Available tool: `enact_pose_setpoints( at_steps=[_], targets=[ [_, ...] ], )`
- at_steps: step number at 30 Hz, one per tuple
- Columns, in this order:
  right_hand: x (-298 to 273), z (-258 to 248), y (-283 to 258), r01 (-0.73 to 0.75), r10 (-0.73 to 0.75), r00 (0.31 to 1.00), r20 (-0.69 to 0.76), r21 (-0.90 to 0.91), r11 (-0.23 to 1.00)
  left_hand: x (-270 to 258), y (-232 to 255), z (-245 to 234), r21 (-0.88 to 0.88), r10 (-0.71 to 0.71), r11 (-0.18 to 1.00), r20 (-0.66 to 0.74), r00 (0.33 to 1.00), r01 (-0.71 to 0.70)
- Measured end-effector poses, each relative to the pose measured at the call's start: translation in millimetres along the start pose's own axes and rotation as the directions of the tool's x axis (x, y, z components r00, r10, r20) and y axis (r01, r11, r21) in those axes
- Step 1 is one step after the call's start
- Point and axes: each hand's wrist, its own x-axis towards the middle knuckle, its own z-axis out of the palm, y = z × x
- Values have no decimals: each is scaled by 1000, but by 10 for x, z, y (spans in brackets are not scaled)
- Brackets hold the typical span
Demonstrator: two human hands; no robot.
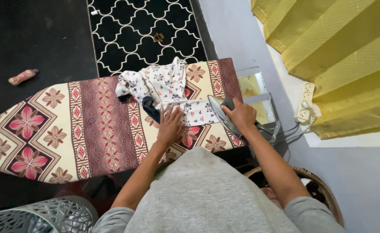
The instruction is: The person irons a brown patterned cloth and a white patterned cloth on an ironing board. They smooth the fabric with their hands, use the iron to press the items, and fold them after ironing.
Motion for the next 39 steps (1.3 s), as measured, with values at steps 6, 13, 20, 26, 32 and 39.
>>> enact_pose_setpoints(
  at_steps=[6,13,20,26,32,39],
  targets=[
    [283,-51,524,-152,154,988,-18,88,984,98,158,-54,-287,107,955,105,989,-73],
    [522,69,1043,-192,206,975,-85,148,970,172,207,-43,-192,129,976,156,979,-98],
    [658,349,1138,-252,248,968,43,138,958,205,217,-166,-164,106,983,176,979,-77],
    [673,406,1119,-218,220,975,13,185,958,211,-19,-269,0,15,1000,93,996,-15],
    [459,233,597,14,-5,985,-172,49,999,130,-474,-387,-117,-50,992,-45,998,44],
    [186,781,150,452,-454,891,-29,175,875,235,-705,-801,-472,-320,827,51,946,306]
  ],
)
